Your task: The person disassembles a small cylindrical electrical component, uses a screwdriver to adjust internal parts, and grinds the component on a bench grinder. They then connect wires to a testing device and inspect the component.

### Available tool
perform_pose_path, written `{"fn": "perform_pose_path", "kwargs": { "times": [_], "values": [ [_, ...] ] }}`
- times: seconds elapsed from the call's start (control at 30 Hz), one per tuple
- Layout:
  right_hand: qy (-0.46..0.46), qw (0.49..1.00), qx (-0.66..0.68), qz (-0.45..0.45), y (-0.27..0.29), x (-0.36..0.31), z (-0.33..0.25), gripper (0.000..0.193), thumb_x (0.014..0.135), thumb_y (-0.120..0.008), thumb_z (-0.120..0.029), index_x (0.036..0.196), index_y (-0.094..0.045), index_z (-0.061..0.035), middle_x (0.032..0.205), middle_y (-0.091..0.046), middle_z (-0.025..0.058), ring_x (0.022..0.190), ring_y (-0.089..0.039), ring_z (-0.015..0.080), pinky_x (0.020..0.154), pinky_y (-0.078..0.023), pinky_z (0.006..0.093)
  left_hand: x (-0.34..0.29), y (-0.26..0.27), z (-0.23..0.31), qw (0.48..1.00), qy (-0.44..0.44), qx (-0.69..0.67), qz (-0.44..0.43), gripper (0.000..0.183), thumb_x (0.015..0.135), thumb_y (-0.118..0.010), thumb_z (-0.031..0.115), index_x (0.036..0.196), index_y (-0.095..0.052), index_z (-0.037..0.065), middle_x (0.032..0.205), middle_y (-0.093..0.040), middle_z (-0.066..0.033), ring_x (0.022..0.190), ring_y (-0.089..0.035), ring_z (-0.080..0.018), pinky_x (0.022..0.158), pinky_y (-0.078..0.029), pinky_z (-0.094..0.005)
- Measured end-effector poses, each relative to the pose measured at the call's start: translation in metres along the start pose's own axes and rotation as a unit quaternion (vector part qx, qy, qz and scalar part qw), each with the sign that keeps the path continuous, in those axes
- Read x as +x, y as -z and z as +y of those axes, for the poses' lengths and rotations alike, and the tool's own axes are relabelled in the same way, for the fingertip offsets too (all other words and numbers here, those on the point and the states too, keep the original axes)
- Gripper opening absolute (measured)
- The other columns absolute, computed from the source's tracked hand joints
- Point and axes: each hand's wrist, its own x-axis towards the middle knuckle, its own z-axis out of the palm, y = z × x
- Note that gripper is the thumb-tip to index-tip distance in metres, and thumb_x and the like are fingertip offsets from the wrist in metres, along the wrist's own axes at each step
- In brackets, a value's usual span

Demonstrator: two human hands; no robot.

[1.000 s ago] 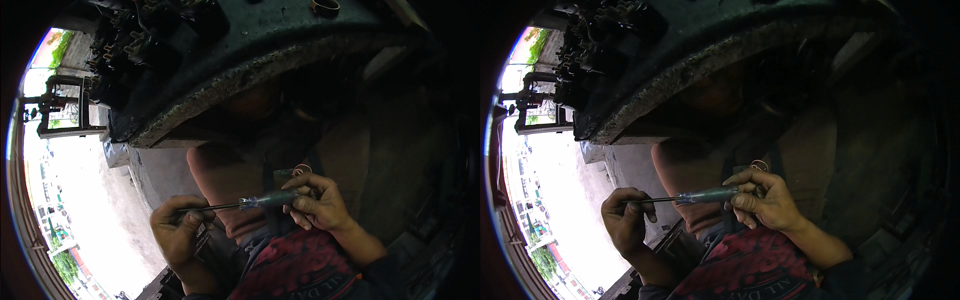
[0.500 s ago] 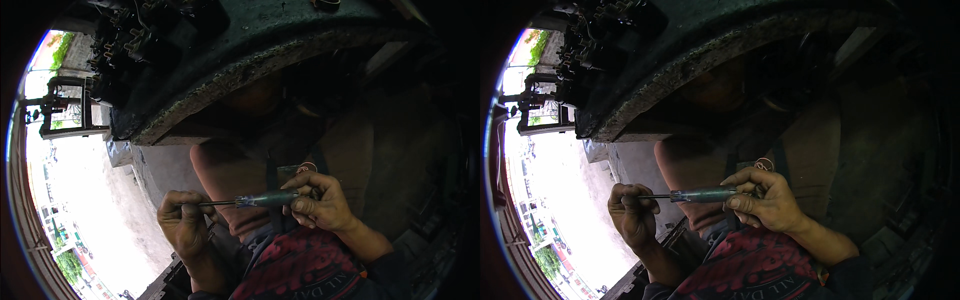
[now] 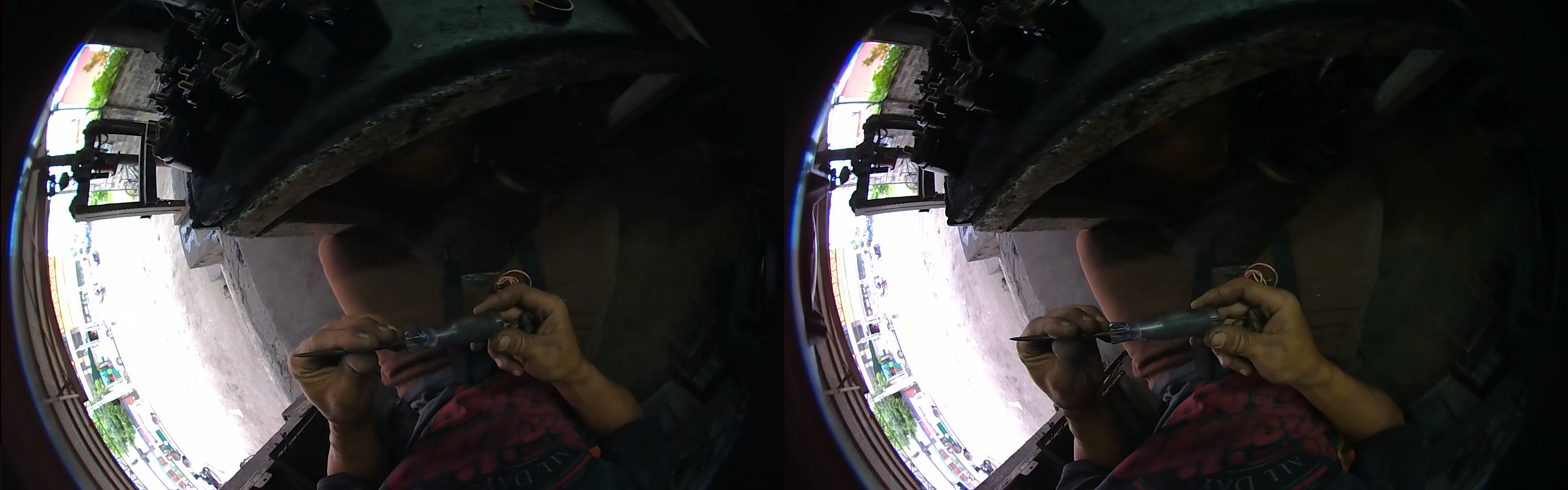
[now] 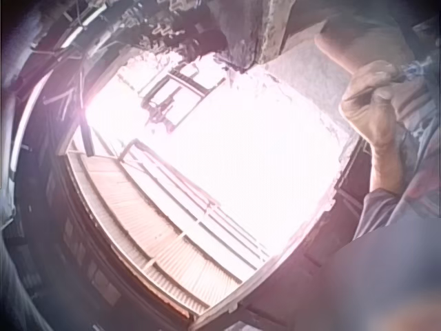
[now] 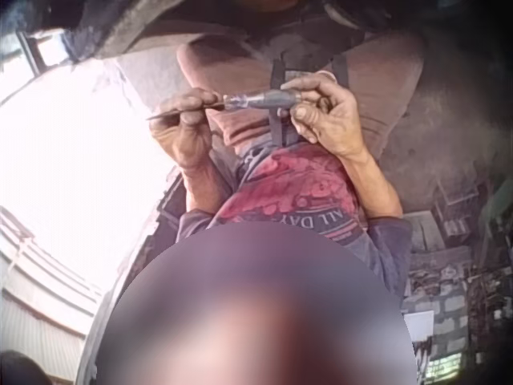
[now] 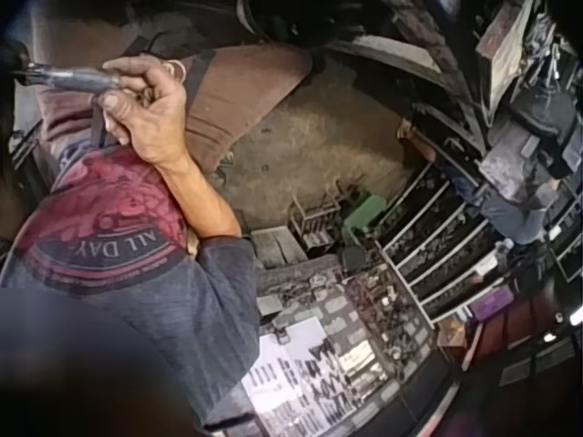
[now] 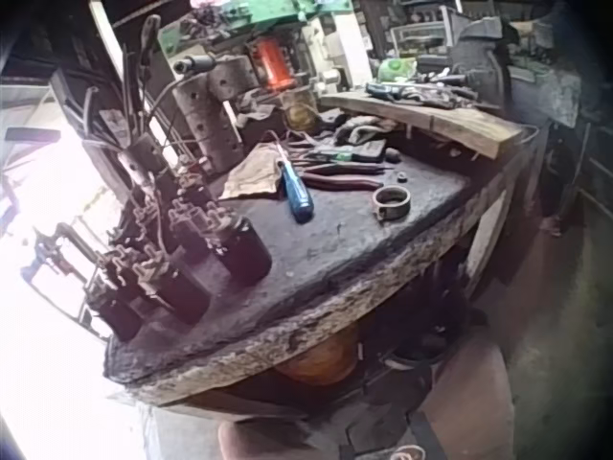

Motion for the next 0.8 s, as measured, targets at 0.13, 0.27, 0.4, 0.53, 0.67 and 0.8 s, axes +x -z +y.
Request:
{"fn": "perform_pose_path", "kwargs": {
  "times": [0.13,0.27,0.4,0.53,0.67,0.8],
  "values": [
    [0.001,1.0,-0.001,0.012,-0.007,0.001,-0.002,0.035,0.093,-0.072,-0.002,0.123,-0.058,0.0087,0.091,-0.071,0.0156,0.059,-0.06,0.008,0.042,-0.043,0.0189,0.001,-0.001,-0.006,0.999,-0.029,-0.025,0.0,0.014,0.098,-0.066,0.01,0.108,-0.064,0.0,0.097,-0.069,-0.0203,0.086,-0.067,-0.0307,0.078,-0.056,-0.042],
    [0.008,0.993,-0.097,0.067,-0.019,-0.001,-0.006,0.038,0.091,-0.074,-0.002,0.125,-0.06,0.0061,0.086,-0.069,0.0094,0.061,-0.06,0.0063,0.049,-0.046,0.0197,0.004,-0.01,-0.014,0.992,0.077,-0.076,0.065,0.039,0.091,-0.077,0.018,0.121,-0.061,-0.002,0.112,-0.067,-0.0194,0.099,-0.068,-0.0291,0.088,-0.056,-0.0409],
    [-0.023,0.992,-0.115,0.05,-0.02,0.001,-0.003,0.041,0.091,-0.075,-0.004,0.129,-0.06,0.0045,0.083,-0.068,0.006,0.063,-0.061,0.0061,0.059,-0.051,0.0203,-0.009,-0.031,-0.009,0.987,0.146,-0.009,0.07,0.053,0.079,-0.088,0.013,0.121,-0.061,-0.004,0.114,-0.067,-0.0199,0.108,-0.068,-0.0288,0.097,-0.056,-0.0395],
    [-0.054,0.998,-0.033,-0.002,-0.008,0.012,0.006,0.042,0.095,-0.07,-0.004,0.134,-0.058,0.0049,0.086,-0.07,0.0082,0.07,-0.067,0.0101,0.065,-0.055,0.0238,-0.016,-0.042,-0.002,0.99,0.064,0.116,0.058,0.046,0.077,-0.083,-0.003,0.119,-0.063,-0.004,0.108,-0.069,-0.0196,0.104,-0.069,-0.0258,0.092,-0.058,-0.0374],
    [-0.047,0.998,-0.033,0.017,-0.01,0.012,0.011,0.042,0.096,-0.069,-0.003,0.135,-0.057,0.005,0.089,-0.071,0.0088,0.073,-0.068,0.0113,0.07,-0.057,0.0245,-0.012,-0.035,-0.003,0.983,0.129,0.093,0.088,0.043,0.084,-0.079,0.0,0.123,-0.059,-0.004,0.109,-0.068,-0.0167,0.103,-0.068,-0.0237,0.092,-0.058,-0.0362],
    [-0.04,0.994,-0.087,0.049,-0.017,0.004,0.002,0.038,0.096,-0.066,0.001,0.133,-0.059,0.0045,0.091,-0.072,0.0067,0.073,-0.068,0.0109,0.071,-0.056,0.0241,-0.007,-0.013,-0.015,0.984,0.169,-0.046,0.041,0.046,0.094,-0.07,0.007,0.134,-0.05,-0.004,0.121,-0.064,-0.016,0.107,-0.066,-0.025,0.093,-0.056,-0.0354]
  ]
}}
